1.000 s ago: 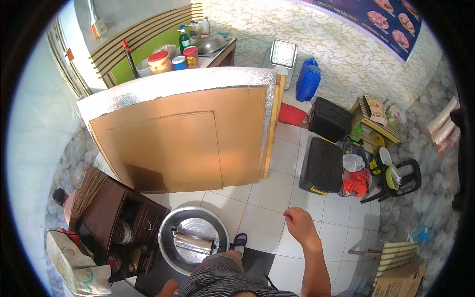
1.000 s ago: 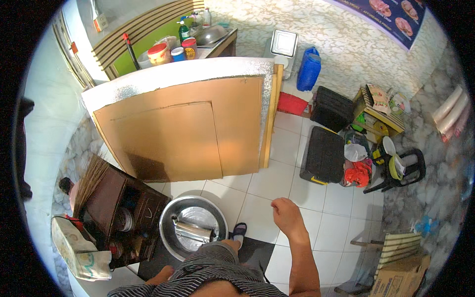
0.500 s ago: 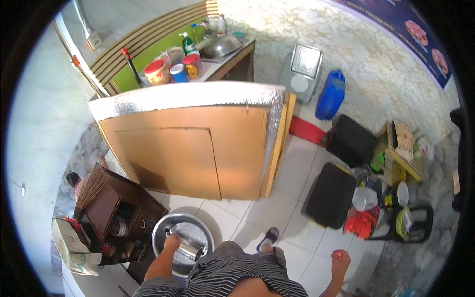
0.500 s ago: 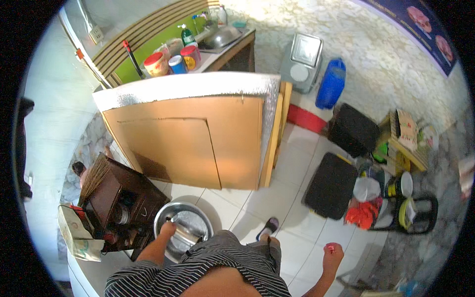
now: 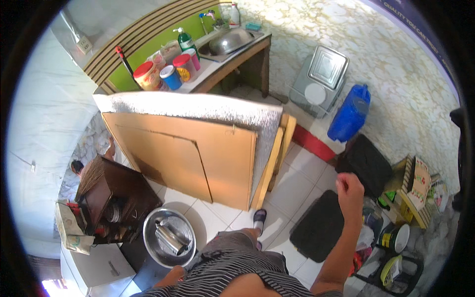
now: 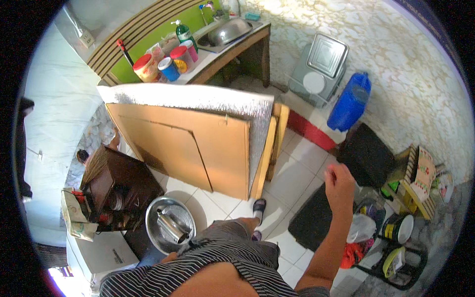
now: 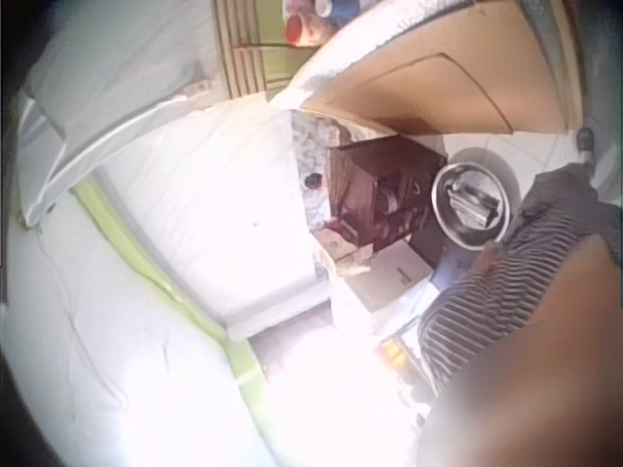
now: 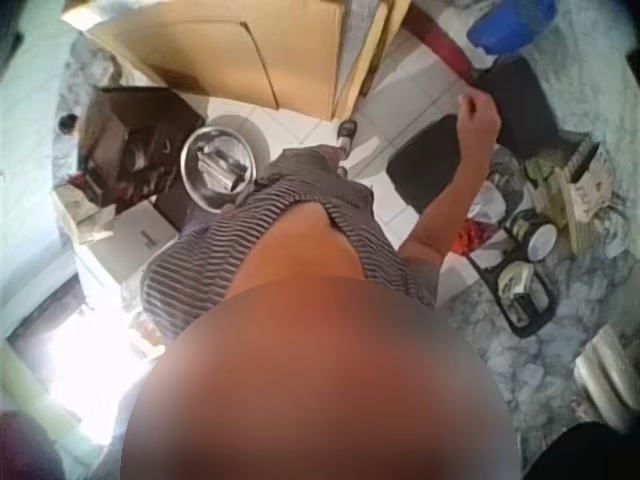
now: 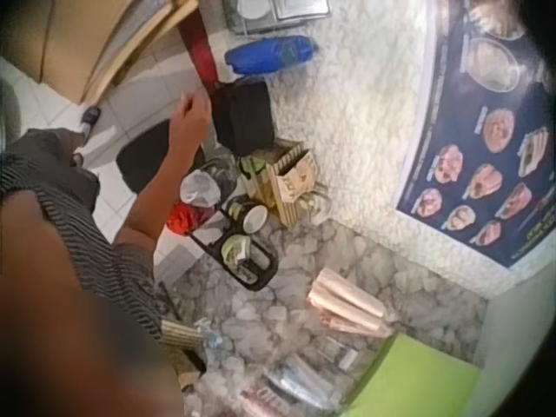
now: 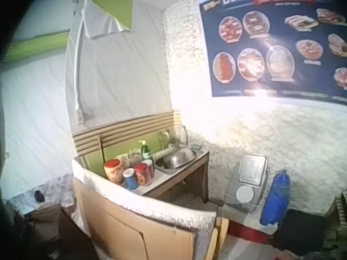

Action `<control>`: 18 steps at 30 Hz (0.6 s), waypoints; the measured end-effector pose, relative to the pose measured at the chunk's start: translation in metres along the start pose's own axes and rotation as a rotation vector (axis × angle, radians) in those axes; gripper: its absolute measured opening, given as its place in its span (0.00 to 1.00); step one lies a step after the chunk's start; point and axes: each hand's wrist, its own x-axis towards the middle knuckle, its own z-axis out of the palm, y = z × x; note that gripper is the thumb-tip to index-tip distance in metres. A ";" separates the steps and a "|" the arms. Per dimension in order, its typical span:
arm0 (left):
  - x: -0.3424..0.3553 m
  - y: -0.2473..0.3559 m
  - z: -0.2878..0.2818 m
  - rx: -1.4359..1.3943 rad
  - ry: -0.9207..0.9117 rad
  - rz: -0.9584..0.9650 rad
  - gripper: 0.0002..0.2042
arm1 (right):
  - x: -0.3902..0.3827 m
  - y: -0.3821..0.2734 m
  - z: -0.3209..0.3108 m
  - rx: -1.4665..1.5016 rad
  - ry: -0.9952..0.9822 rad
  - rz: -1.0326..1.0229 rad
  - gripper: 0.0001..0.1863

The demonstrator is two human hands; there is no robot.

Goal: The person loads ground meat into a sausage stuffer, assembles the device, and moves it to a different area. They then wash their hands at a sink and return to the workspace.

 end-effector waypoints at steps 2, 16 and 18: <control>0.030 0.054 -0.037 0.085 0.066 0.066 0.13 | 0.008 0.020 -0.003 -0.025 -0.025 0.068 0.07; -0.013 0.370 -0.216 -0.726 0.816 0.000 0.11 | 0.054 0.263 -0.010 0.144 0.025 0.733 0.09; -0.015 0.386 -0.212 -0.911 0.849 -0.054 0.12 | 0.125 0.279 0.010 0.115 -0.077 0.509 0.09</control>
